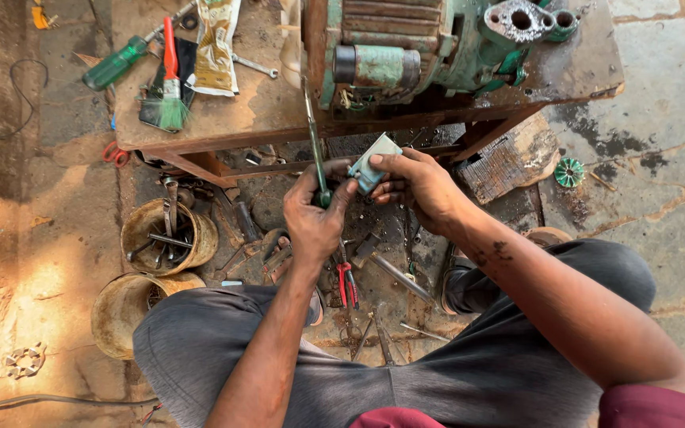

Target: The person works on a green electric motor placed on a wooden table. They handle wires, attach a small blue terminal box, and use a screwdriver to tighten screws on the motor's terminal cover. The person also picks up and places various tools and parts on the floor.

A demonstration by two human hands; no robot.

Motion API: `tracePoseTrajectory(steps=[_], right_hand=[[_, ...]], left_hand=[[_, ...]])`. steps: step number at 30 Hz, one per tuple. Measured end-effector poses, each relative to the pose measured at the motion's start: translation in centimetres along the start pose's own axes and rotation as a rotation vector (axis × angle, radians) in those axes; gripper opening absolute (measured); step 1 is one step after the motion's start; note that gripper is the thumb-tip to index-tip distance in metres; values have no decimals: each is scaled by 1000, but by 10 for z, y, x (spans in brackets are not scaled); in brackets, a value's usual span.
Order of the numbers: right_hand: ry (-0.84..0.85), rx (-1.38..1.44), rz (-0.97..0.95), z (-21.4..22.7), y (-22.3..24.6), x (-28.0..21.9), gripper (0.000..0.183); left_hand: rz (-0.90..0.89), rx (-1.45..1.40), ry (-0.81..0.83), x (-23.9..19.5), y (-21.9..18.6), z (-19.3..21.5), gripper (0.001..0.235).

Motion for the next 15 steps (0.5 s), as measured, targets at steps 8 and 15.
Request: tracePoseTrajectory(steps=[8, 15], right_hand=[[-15, -5, 34, 1, 10, -34, 52], [121, 246, 35, -7, 14, -37, 52]], left_hand=[[-231, 95, -13, -35, -47, -1, 17], [-190, 11, 79, -34, -43, -5, 31]])
Point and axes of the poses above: each hand's wrist, its own x-axis towards the middle knuckle, its own z-axis out of the back of the hand, y = z × x, the point moved 9 cm from there along x, towards the middle knuckle, and after that the axes turned 12 degrees about z, right-handed, at the moved point
